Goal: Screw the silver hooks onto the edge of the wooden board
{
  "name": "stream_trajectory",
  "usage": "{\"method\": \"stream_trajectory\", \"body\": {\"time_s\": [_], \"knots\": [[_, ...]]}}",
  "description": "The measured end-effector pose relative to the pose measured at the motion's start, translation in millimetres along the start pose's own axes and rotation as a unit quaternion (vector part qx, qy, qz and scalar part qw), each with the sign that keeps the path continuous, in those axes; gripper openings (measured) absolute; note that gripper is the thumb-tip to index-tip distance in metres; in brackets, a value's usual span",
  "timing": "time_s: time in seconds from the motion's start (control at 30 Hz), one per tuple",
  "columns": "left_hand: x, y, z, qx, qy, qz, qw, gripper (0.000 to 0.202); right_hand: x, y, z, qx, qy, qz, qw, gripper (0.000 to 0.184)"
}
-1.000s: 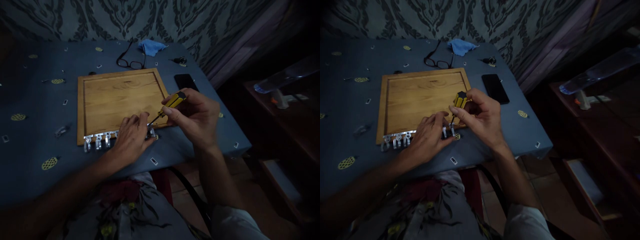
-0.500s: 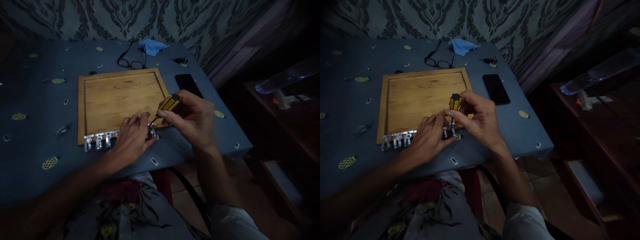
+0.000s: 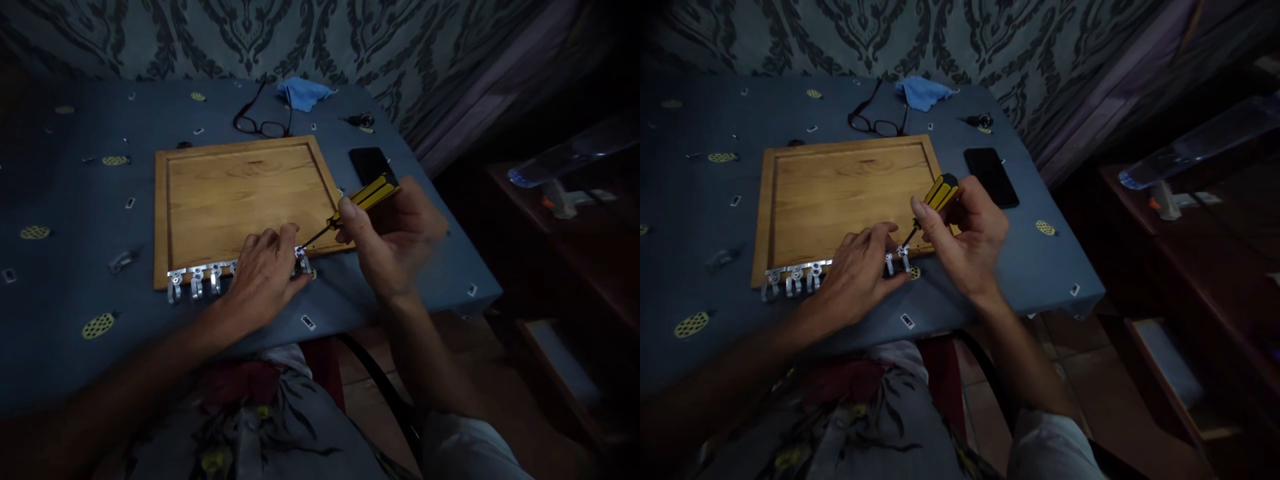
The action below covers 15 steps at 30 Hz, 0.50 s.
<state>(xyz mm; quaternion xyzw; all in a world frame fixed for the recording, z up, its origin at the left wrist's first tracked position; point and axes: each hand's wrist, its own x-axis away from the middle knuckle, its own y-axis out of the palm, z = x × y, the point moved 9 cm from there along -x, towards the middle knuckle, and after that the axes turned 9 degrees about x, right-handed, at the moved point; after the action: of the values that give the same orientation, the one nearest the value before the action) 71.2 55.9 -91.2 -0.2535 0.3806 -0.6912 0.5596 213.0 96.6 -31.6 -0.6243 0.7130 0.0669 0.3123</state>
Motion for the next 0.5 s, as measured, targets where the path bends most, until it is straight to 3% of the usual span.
{"method": "stream_trajectory", "body": {"time_s": [0.37, 0.5], "knots": [[-1, 1.0, 0, -0.005, -0.005, -0.008, 1.000, 0.060, 3, 7, 14, -0.012, 0.013, -0.020, 1.000, 0.033], [-1, 1.3, 0, -0.007, -0.007, -0.009, 1.000, 0.060, 1, 8, 8, -0.004, -0.018, -0.034, 0.999, 0.034]]}}
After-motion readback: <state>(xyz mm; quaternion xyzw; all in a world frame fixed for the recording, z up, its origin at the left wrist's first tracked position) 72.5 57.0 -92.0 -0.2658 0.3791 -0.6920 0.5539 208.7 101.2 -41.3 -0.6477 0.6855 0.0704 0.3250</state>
